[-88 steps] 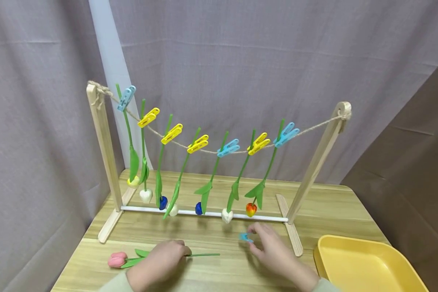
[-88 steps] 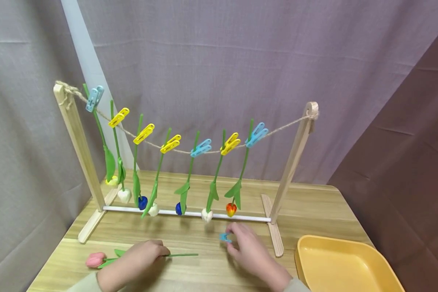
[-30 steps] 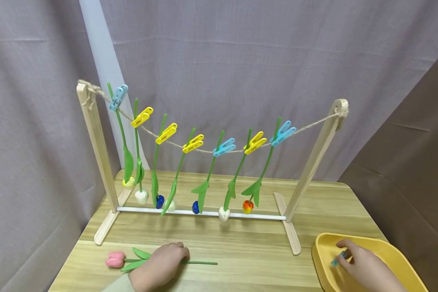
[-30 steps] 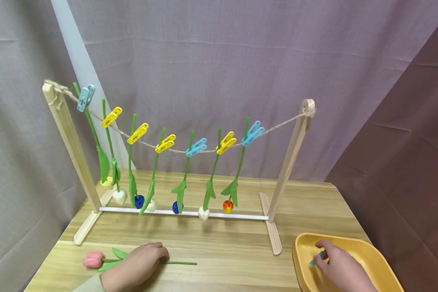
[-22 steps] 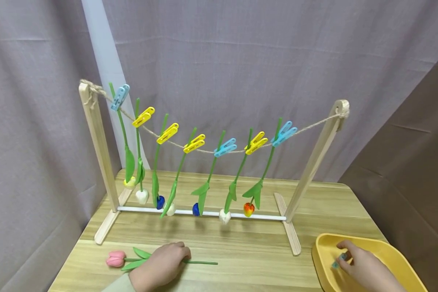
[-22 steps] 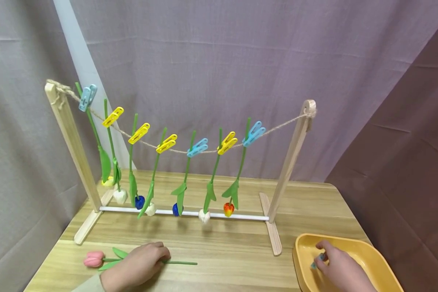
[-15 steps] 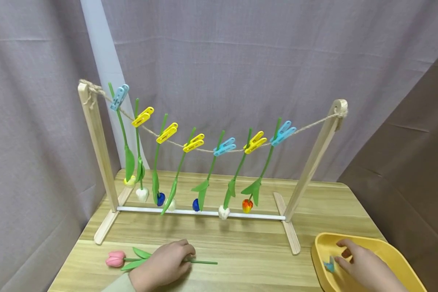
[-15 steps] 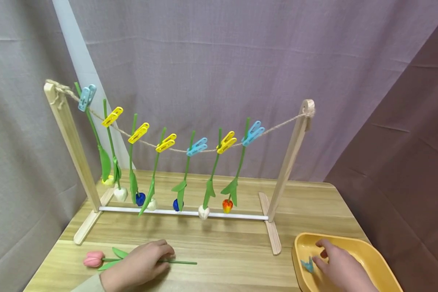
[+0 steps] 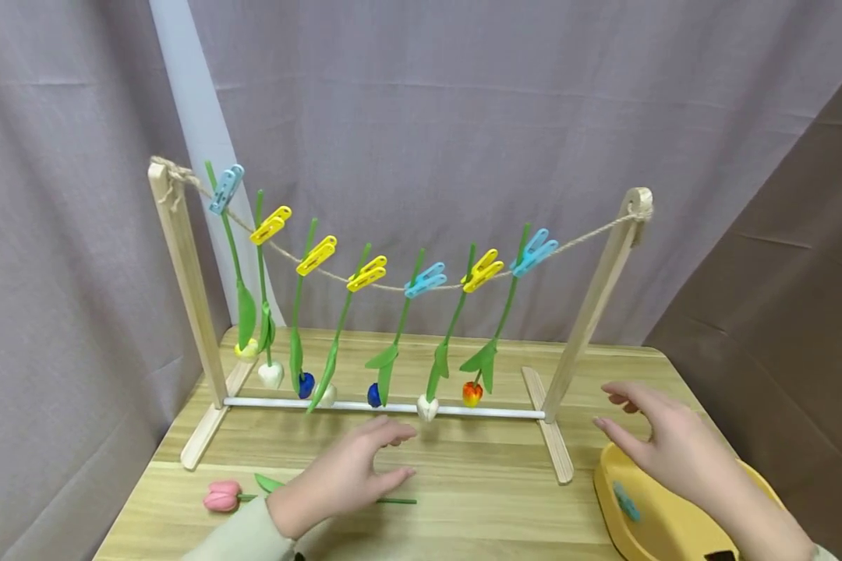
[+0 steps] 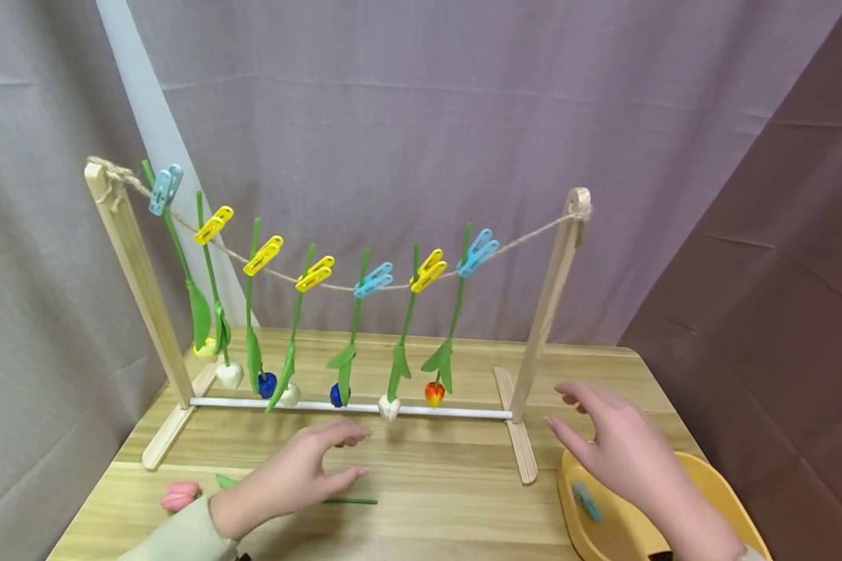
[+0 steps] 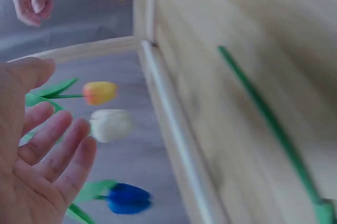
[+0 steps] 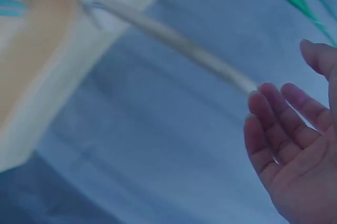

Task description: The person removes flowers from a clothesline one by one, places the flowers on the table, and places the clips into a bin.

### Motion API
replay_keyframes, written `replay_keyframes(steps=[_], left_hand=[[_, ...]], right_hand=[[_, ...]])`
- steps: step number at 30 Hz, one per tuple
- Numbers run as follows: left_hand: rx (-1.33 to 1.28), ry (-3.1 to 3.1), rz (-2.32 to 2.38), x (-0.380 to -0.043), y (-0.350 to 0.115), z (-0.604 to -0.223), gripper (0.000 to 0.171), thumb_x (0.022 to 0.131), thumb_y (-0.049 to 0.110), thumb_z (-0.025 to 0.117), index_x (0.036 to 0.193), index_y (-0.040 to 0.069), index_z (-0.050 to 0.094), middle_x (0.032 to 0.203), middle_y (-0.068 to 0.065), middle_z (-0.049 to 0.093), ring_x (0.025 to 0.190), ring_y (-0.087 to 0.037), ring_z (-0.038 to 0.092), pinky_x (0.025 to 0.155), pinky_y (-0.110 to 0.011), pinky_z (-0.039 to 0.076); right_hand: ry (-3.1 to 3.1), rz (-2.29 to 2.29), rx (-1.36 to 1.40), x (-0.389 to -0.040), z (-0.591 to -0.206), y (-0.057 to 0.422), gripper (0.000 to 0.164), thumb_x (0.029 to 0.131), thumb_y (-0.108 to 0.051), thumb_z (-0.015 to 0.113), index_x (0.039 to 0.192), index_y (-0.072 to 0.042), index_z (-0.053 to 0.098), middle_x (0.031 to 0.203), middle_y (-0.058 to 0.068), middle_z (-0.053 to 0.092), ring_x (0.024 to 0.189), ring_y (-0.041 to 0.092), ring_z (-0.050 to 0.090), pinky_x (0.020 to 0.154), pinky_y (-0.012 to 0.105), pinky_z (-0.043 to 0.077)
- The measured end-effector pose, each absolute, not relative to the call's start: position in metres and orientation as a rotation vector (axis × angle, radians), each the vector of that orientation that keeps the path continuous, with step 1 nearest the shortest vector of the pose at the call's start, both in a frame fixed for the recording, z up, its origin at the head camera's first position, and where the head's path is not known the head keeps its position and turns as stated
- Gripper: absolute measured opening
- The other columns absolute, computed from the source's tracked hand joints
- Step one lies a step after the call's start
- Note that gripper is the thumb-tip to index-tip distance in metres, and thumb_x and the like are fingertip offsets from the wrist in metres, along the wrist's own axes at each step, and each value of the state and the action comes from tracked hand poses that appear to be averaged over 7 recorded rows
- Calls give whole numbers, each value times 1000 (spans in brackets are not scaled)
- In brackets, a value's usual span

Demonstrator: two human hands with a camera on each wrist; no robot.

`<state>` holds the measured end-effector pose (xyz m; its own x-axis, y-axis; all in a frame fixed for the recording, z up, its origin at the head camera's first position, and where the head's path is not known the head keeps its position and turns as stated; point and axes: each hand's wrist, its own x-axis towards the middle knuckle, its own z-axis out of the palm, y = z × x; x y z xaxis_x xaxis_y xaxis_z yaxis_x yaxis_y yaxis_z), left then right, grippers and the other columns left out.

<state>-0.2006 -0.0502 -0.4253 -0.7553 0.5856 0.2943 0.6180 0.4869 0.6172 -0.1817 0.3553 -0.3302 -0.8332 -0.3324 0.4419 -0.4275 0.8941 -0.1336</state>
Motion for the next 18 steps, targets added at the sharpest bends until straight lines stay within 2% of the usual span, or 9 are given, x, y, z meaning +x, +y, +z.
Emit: replay_keyframes(steps=[6,9,14,17,18], left_hand=[[-1101,-2527,-1227,-210,-32,-399,47,89,36,70,129,15,58,118,9,60,102,-9,59,87,-27,50],[-1131,-2466,-1229,-215,-24,-387,46,91,37,67,130,15,57,117,8,60,101,-9,59,87,-24,50],[-1147,-2432,-1274,-219,-8,-366,49,93,40,64,135,17,54,115,10,58,97,-6,57,83,-21,50],[-1154,-2421,-1294,-220,3,-354,54,92,41,64,138,16,50,121,9,57,104,-8,57,89,-24,49],[-1152,-2420,-1295,-220,7,-351,56,92,41,65,139,16,49,125,8,56,111,-10,55,94,-26,47]], right_hand=[[-2501,272,707,-198,-286,324,45,75,-26,80,114,-8,66,105,0,67,92,20,62,74,38,49],[-2432,267,792,-206,-267,312,45,81,-32,73,117,-6,65,106,2,67,93,20,62,79,35,46],[-2321,274,897,-218,-238,293,48,92,-43,57,118,-3,65,103,5,67,88,22,61,79,34,45],[-2242,269,939,-224,-223,281,52,94,-47,53,116,-1,65,100,8,67,85,25,61,77,37,45],[-2217,265,946,-226,-218,277,53,94,-48,52,116,0,65,100,9,67,86,27,61,78,39,45]])
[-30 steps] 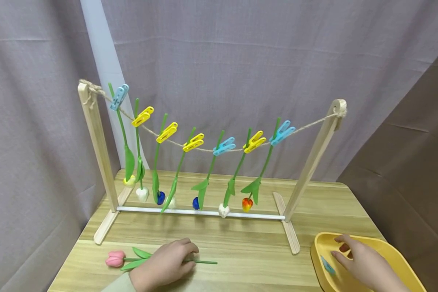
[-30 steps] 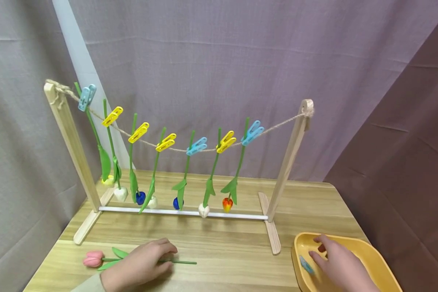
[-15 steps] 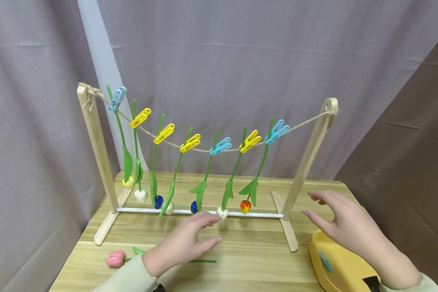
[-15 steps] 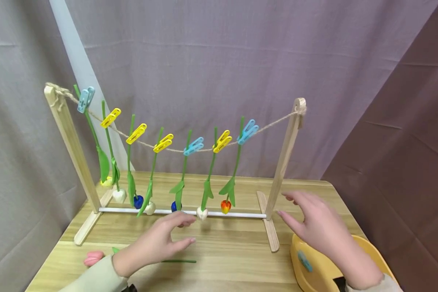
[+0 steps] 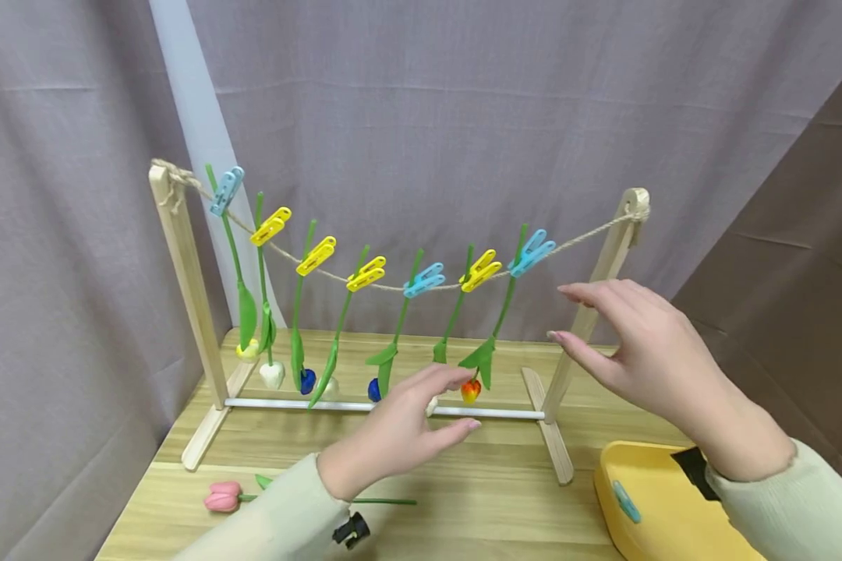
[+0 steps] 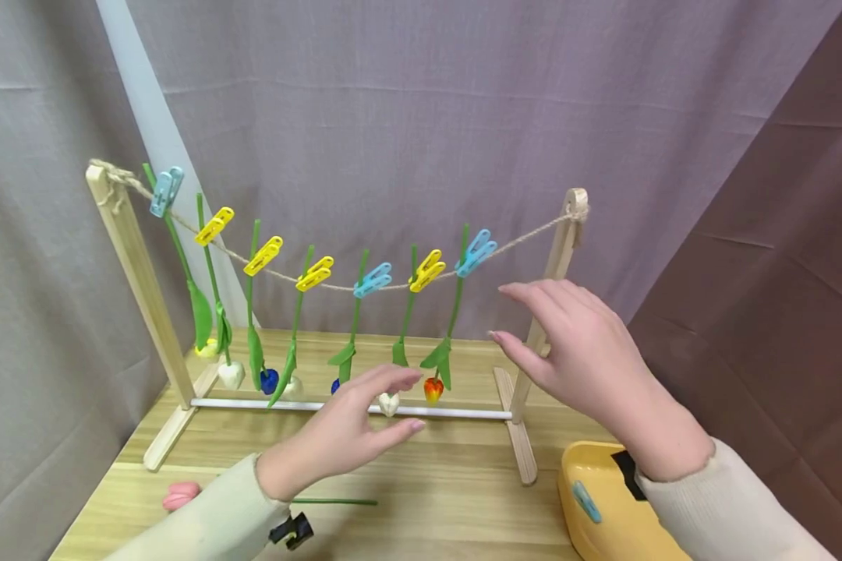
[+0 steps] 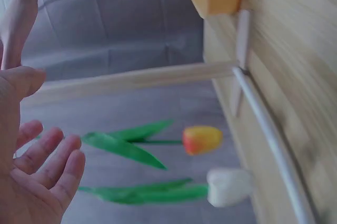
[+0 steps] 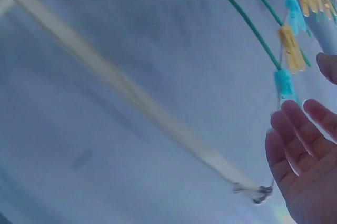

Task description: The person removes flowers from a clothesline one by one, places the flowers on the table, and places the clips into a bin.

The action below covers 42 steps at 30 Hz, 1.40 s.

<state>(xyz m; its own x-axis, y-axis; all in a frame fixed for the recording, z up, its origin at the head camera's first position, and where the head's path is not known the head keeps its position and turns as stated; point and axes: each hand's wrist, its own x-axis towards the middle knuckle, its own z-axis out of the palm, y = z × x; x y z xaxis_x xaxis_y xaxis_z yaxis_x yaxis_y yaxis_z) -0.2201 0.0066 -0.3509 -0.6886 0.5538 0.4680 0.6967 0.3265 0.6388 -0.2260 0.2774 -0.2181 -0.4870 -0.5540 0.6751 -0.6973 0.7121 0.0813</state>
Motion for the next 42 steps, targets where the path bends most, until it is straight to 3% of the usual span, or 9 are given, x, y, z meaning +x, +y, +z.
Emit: replay_keyframes(steps=[5,11,16,22,28,35,42], left_hand=[[-1098,-2426,-1296,-222,23,-334,70,90,45,66,147,17,38,142,5,45,126,-11,46,103,-33,41],[-982,-2460,-1414,-228,44,-318,86,87,53,66,154,24,20,152,7,29,133,-14,38,105,-40,39],[-876,-2462,-1566,-240,62,-310,90,87,51,66,155,18,16,155,2,25,137,-16,32,108,-42,35],[-818,-2397,-1671,-256,75,-307,79,91,31,66,152,9,22,152,-3,33,135,-16,36,109,-34,32],[-811,-2302,-1744,-261,81,-307,60,94,18,62,147,7,34,138,-4,50,121,-11,50,103,-28,40],[-853,-2166,-1726,-267,85,-309,38,98,7,55,134,-2,48,114,-4,61,102,-6,59,90,-17,46],[-820,-2169,-1701,-271,88,-311,28,98,5,54,126,-1,53,105,-1,63,94,-4,60,86,-15,47]], right_hand=[[-2093,213,964,-237,-197,263,54,92,-46,56,114,3,64,102,17,66,90,37,59,78,50,44],[-2109,162,940,-256,-181,255,55,90,-42,58,122,1,60,114,19,62,107,42,52,85,58,37],[-2236,58,927,-277,-181,253,51,89,-27,62,130,1,54,113,21,62,118,41,47,96,60,29],[-2278,-19,950,-291,-188,251,36,92,-12,60,124,3,56,108,20,63,118,39,47,98,58,27],[-2309,88,961,-296,-191,253,21,90,-9,64,107,2,58,96,16,63,107,39,49,94,58,26],[-2314,171,984,-298,-192,253,20,89,-11,67,103,0,57,89,10,59,101,38,48,93,57,25],[-2270,256,1029,-301,-194,253,23,85,-8,71,103,-1,59,90,9,61,101,36,49,93,60,24]])
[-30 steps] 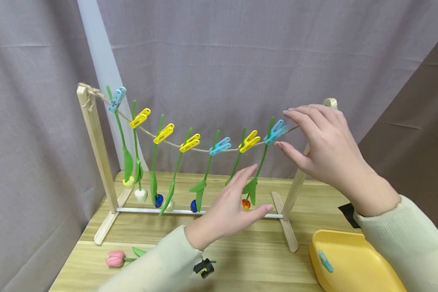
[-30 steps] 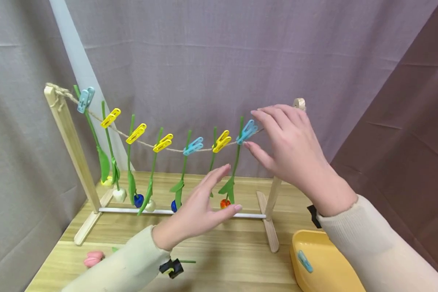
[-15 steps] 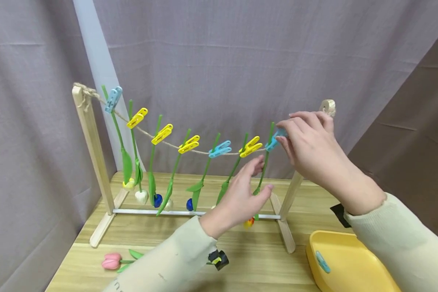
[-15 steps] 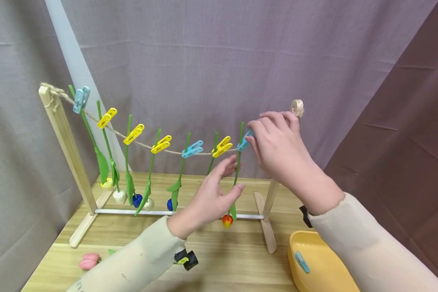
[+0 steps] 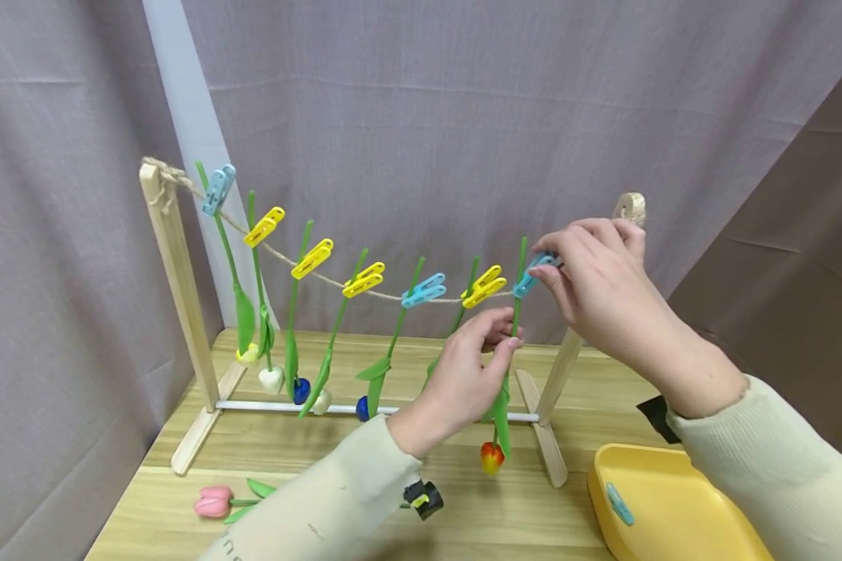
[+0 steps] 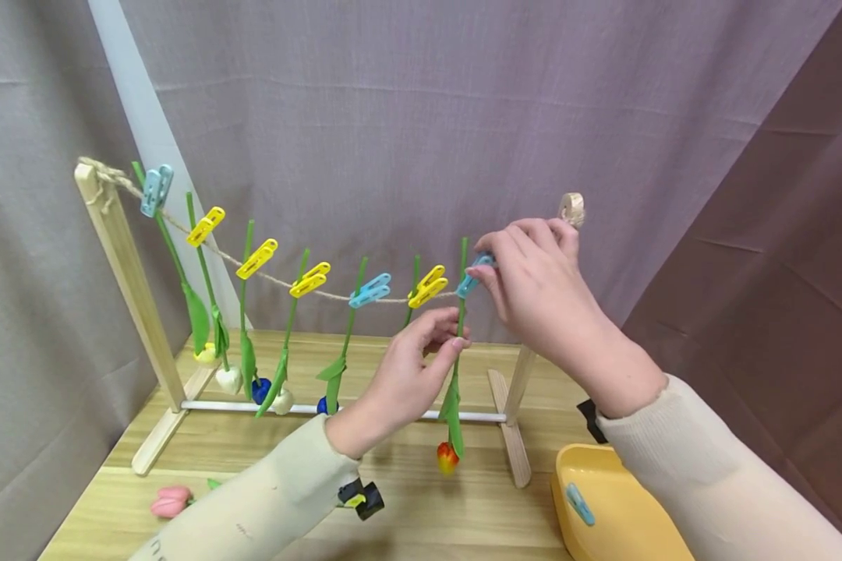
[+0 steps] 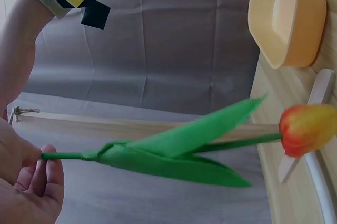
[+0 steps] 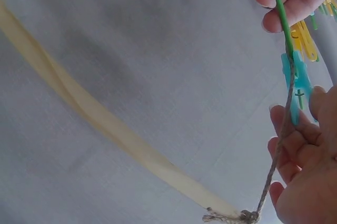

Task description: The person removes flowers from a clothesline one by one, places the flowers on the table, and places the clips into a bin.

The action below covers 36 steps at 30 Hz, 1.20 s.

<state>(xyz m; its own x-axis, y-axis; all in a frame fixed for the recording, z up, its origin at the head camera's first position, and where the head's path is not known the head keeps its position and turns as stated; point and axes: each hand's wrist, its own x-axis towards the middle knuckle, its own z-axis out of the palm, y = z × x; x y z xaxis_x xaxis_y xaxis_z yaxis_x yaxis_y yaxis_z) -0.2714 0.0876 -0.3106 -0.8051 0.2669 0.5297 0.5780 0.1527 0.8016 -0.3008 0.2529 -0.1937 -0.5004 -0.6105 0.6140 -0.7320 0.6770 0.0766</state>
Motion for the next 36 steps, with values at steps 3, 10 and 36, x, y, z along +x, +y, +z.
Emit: replay_keyframes(steps=[3,10,36], left_hand=[[-826,-2158,-1690,-272,88,-311,26,98,1,53,124,-2,53,104,-2,64,93,-4,60,86,-15,47],[-823,-2179,-1655,-271,89,-311,26,98,2,53,124,-1,53,104,-6,63,93,-5,59,87,-14,46],[-852,-2239,-1609,-267,82,-330,22,98,2,54,119,3,56,105,-3,61,94,-5,57,85,-14,47]], right_hand=[[-2250,281,1031,-300,-195,254,25,84,-8,72,104,-1,60,92,9,61,101,36,49,93,60,24],[-2182,354,1061,-297,-199,254,23,93,-21,65,102,0,60,93,8,62,99,35,50,91,59,24],[-1947,384,1068,-286,-198,241,20,97,-18,59,93,2,56,86,13,62,88,39,51,81,56,26]])
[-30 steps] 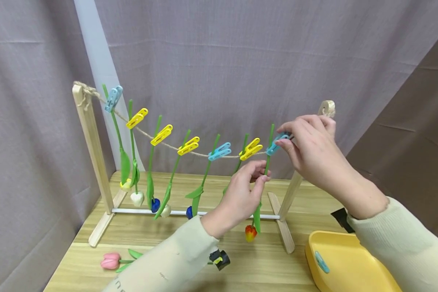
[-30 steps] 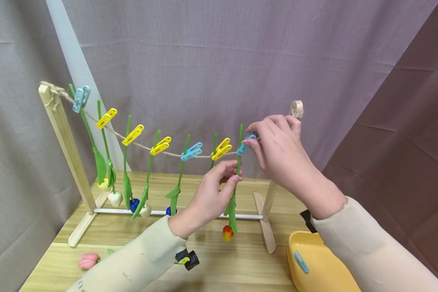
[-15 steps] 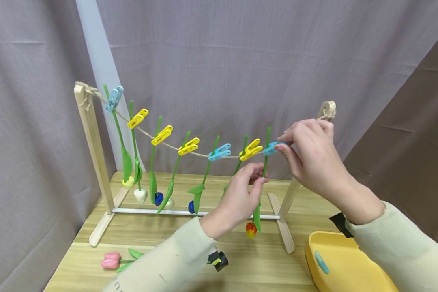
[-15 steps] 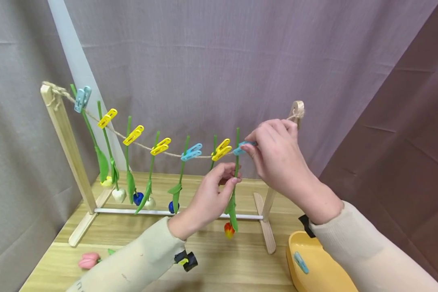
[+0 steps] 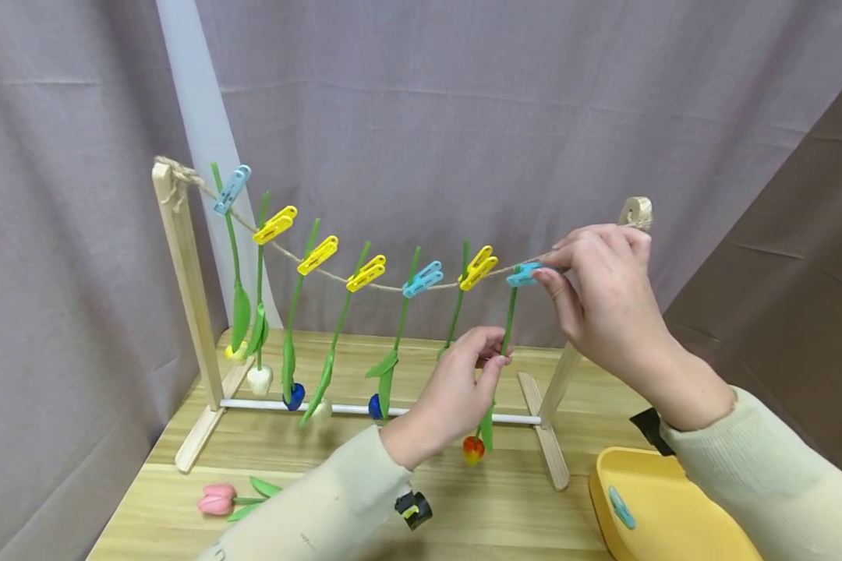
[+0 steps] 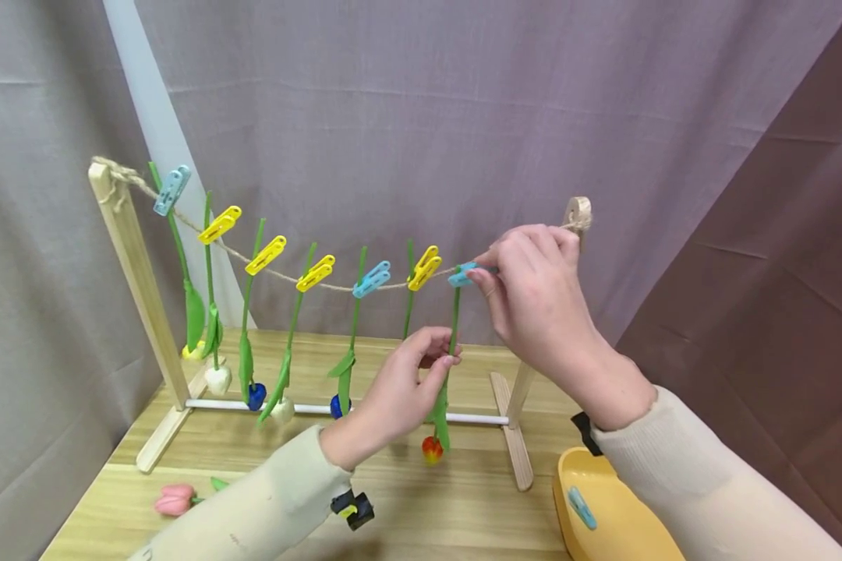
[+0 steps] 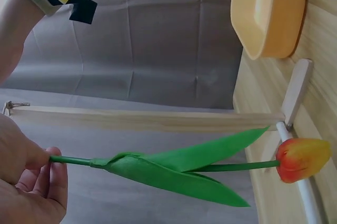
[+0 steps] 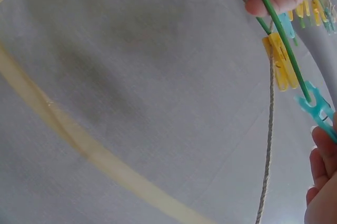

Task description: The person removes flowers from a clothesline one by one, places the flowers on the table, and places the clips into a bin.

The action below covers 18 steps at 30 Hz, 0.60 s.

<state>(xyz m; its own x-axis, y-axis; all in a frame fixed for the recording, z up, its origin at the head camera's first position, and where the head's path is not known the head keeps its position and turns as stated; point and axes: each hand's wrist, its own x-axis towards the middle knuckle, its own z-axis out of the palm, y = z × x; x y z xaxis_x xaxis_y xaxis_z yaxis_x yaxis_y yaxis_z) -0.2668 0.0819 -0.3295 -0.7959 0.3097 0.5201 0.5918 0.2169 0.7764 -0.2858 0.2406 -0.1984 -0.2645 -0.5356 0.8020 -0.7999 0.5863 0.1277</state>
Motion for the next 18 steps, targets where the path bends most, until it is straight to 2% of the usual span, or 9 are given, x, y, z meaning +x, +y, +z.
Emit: replay_keyframes(steps=[3,8,11,13,18], left_hand=[[-870,-2247,-1585,-267,81,-333,21,98,2,53,119,2,56,104,-4,62,93,-5,57,84,-13,46],[-874,-2287,-1522,-260,76,-338,20,98,3,53,118,4,57,103,-1,60,93,-5,56,81,-14,47],[-861,-2324,-1483,-255,70,-340,22,98,3,52,119,5,58,103,2,59,92,-5,55,80,-15,47],[-858,-2359,-1443,-250,66,-341,24,98,3,52,121,4,59,104,1,59,92,-5,54,80,-15,48],[-897,-2419,-1243,-268,53,-361,26,99,4,50,124,4,60,109,-2,60,92,-5,55,80,-16,48]], right_hand=[[-1937,396,1049,-287,-197,241,19,95,-16,61,94,2,56,86,14,62,89,40,51,82,56,27],[-1935,419,1040,-286,-197,244,37,100,-34,51,95,3,56,87,15,61,90,40,51,81,55,27],[-1958,418,1066,-285,-199,247,41,100,-38,50,97,3,56,89,15,61,89,40,51,81,55,28],[-1977,422,1092,-284,-202,249,43,99,-41,51,98,2,56,90,14,61,89,40,50,80,55,29],[-1934,382,1158,-303,-224,253,39,97,-39,54,99,-1,60,92,11,62,87,36,53,76,50,34]])
